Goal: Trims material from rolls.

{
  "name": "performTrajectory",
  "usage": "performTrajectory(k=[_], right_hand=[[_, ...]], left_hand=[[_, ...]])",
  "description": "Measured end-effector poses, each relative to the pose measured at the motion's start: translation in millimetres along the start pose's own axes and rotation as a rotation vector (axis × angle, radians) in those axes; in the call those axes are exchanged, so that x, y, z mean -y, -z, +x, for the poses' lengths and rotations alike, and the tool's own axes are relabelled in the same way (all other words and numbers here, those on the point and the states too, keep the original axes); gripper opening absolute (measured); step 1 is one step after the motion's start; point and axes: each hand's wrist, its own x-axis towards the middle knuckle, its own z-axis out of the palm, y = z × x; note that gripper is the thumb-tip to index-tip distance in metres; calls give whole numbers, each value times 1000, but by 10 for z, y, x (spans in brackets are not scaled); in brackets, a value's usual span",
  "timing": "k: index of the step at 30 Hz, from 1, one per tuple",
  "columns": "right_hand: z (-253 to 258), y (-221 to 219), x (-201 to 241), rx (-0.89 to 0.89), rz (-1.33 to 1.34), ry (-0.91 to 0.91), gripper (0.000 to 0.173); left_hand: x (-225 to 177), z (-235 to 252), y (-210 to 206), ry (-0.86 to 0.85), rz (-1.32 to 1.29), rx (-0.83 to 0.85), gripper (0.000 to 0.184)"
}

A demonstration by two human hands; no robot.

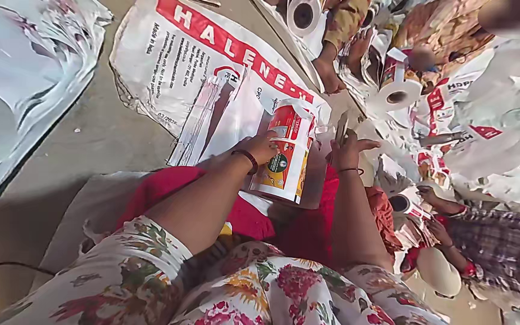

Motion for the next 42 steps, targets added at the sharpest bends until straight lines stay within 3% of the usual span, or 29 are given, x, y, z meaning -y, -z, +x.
performTrajectory(k=[2, 5, 12, 18, 23, 32, 36, 39, 40, 42], right_hand=[[-371, 72, 125, 178, 13, 6, 62], [-723, 72, 317, 345, -61, 14, 53], [-605, -40, 542, 349, -207, 5, 54], [-536, -119, 707, 373, -336, -99, 66], [-456, -66, 662, 432, -296, -94, 59], [-509, 84, 758, 598, -454, -37, 57], [-906, 218, 804, 713, -539, 6, 60], [-1340, 368, 799, 845, -725, 185, 72], [-1513, 415, 739, 899, -724, 232, 70], [-1837, 590, 530, 1047, -510, 285, 45]], left_hand=[[-8, 9, -10, 9, -2, -3, 58], [11, 38, -46, 1, -19, -2, 58], [61, 3, -70, -25, -4, 4, 64], [24, -51, -37, -66, -6, 30, 66], [12, -21, -29, -44, -32, 36, 68], [16, -8, 17, -96, -12, 1, 68], [23, -52, 8, -99, -6, 16, 69], [80, -24, -46, -93, -57, -16, 69], [105, -29, -54, -91, -44, -10, 69], [118, -47, -65, -97, -20, -8, 67]])
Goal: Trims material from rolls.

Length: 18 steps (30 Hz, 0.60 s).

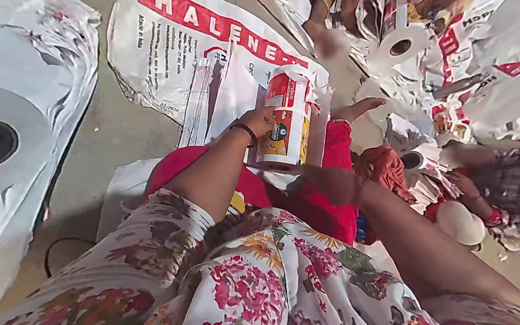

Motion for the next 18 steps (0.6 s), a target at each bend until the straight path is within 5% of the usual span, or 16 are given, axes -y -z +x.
performTrajectory(k=[4, 7, 9, 12, 18], right_hand=[[-366, -346, -115, 13, 377, 50, 40], [-337, -306, -404, -405, 909, 3, 51], [-128, -302, -615, -643, 1363, 178, 53], [359, -422, -713, -904, 1703, 341, 51], [991, -567, -913, -884, 1961, 362, 48]], left_hand=[[-57, -59, 0, -12, 62, -17, 63], [-176, -96, -61, -54, 120, -37, 57], [-231, -109, -101, -92, 141, -98, 52], [-192, -160, -198, -153, 254, -167, 51], [-136, -320, -385, -258, 446, -251, 46]])
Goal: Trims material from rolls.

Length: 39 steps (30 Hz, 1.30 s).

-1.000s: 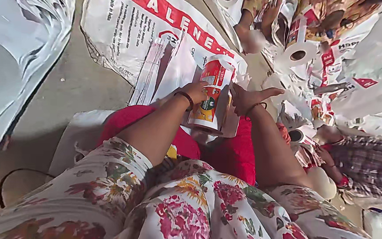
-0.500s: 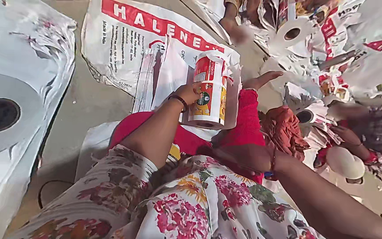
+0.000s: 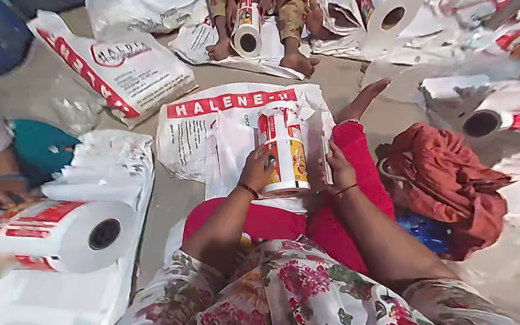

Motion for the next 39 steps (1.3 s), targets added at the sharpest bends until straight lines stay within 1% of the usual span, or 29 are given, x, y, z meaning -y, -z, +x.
performTrajectory(k=[2, 4, 6, 9, 11, 12, 13, 15, 17, 19, 22, 25, 28, 31, 34, 35, 37, 39], right_hand=[[45, 36, 109, 84, 5, 58, 51], [65, 73, 140, 125, 36, 81, 51], [52, 106, 164, 119, 63, 72, 50], [-4, 180, 249, 106, 95, 62, 50], [-24, 242, 268, 109, 189, 74, 49], [-24, 270, 276, 103, 245, 79, 48], [-24, 295, 280, 88, 293, 72, 47], [-20, 331, 300, 65, 364, 51, 47], [-33, 341, 329, 53, 395, 32, 47], [-59, 338, 335, 71, 407, 27, 47], [-68, 348, 325, 105, 409, 34, 47], [-66, 351, 309, 130, 412, 41, 47], [-55, 351, 327, 156, 413, 49, 48], [-67, 347, 307, 168, 391, 54, 48], [-66, 340, 276, 158, 384, 57, 48], [-39, 344, 285, 159, 390, 64, 49], [-22, 334, 300, 139, 363, 56, 51], [-61, 300, 315, 99, 287, 30, 49]], left_hand=[[-35, 59, -20, -8, 35, -20, 45], [-110, 169, -18, 9, 66, 6, 48], [-246, 357, 12, 57, 122, 45, 53], [-462, 746, 36, 116, 289, 89, 68], [-604, 987, 32, 186, 388, 93, 76], [-672, 1095, 27, 202, 413, 75, 76], [-732, 1180, 16, 212, 444, 52, 72], [-842, 1308, 1, 215, 519, 10, 56], [-939, 1404, -12, 246, 583, 24, 43], [-1006, 1468, -9, 311, 614, 81, 37], [-1098, 1547, 25, 353, 534, 162, 39], [-1110, 1594, 22, 377, 415, 167, 39], [-1225, 1597, 28, 391, 402, 154, 39], [-1383, 1575, 47, 376, 466, 164, 50], [-1333, 1565, 9, 364, 515, 179, 77], [-1301, 1565, -9, 367, 520, 188, 79], [-1238, 1527, -34, 372, 524, 187, 73], [-1282, 1433, -13, 392, 504, 166, 70]])
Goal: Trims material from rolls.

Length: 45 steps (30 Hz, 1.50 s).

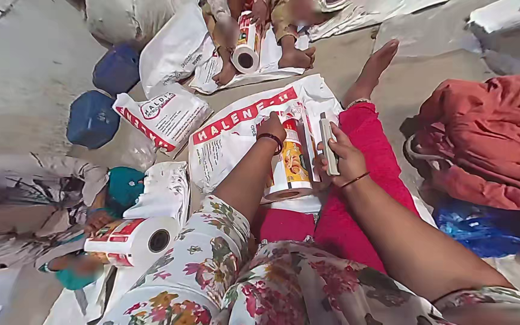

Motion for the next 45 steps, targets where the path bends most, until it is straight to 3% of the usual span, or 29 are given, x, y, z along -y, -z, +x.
performTrajectory(k=[5, 11, 14, 19, 28, 30, 33, 35, 37, 39, 40, 41, 43, 45], right_hand=[[-77, -18, -3, -11, -55, -10, 47], [13, 25, -16, 3, 5, -5, 50], [21, 50, -42, -7, 3, -13, 47], [35, 34, 2, 15, 44, 15, 50], [52, 40, 22, 28, 104, 13, 50], [63, 39, 2, 28, 106, 9, 50], [83, 52, 18, 24, 114, 19, 50], [87, 83, 3, 30, 126, 28, 50], [80, 87, -14, 32, 118, 23, 50], [89, 62, -10, 29, 97, 22, 49], [84, 38, -8, 26, 90, 26, 49], [79, 23, 7, 26, 90, 36, 49], [46, 17, 21, 22, 105, 49, 49], [0, 40, 24, 29, 126, 63, 50]], left_hand=[[23, -143, -33, 71, 15, 16, 52], [139, 33, -90, -27, 14, 42, 44], [9, -3, -51, -79, -12, -8, 41], [-70, -9, -52, -9, -232, 80, 43], [128, 30, -303, -39, -585, 62, 36], [165, -86, -344, -36, -633, 120, 44], [199, -379, -376, -50, -615, 196, 71], [285, -556, -419, -77, -634, 257, 60], [310, -927, -322, -114, -701, 507, 42], [300, -1327, -434, -190, -830, 819, 41], [265, -1490, -517, -217, -782, 836, 42], [216, -1589, -594, -264, -627, 741, 41], [231, -1638, -718, -364, -279, 377, 35], [347, -1593, -749, -464, -189, 43, 26]])
